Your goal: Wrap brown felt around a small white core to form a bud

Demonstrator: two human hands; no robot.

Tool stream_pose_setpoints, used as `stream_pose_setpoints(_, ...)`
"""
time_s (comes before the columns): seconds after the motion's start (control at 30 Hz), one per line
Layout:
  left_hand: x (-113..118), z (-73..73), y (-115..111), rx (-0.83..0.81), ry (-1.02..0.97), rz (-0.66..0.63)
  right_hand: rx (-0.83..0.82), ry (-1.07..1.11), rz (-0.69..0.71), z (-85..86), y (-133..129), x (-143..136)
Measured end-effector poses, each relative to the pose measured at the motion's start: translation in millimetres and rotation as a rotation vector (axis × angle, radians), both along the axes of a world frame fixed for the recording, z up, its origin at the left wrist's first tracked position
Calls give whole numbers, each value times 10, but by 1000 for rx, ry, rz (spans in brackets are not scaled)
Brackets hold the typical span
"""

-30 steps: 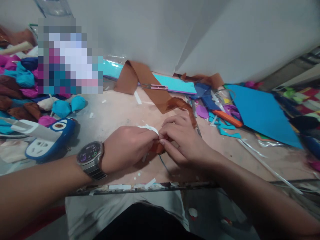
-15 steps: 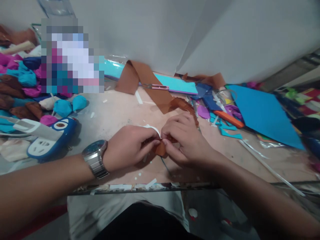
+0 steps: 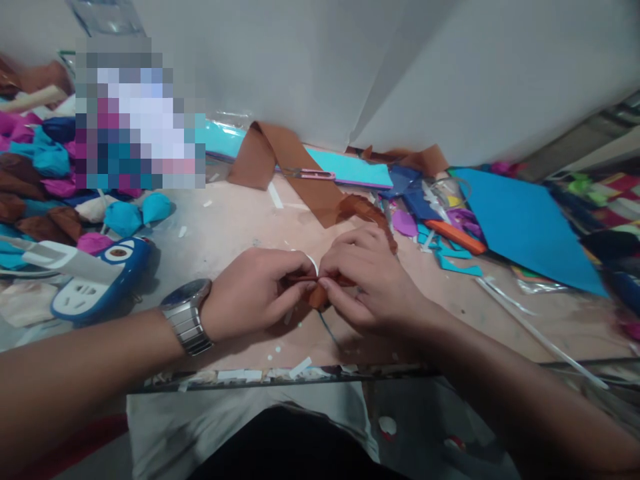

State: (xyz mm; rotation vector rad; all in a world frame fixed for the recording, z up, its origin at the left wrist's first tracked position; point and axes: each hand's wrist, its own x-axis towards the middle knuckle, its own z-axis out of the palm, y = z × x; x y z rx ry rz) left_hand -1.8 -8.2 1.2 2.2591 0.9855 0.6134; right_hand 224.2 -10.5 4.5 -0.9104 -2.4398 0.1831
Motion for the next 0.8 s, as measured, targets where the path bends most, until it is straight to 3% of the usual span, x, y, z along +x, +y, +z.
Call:
stream_pose_setpoints(0.47, 18, 2, -24, -88, -11, -1, -37, 15, 21, -16, 20, 1)
stream_pose_setpoints(0.8, 3, -5, -10, -35, 37, -4, -52, -7, 36, -19, 15, 0)
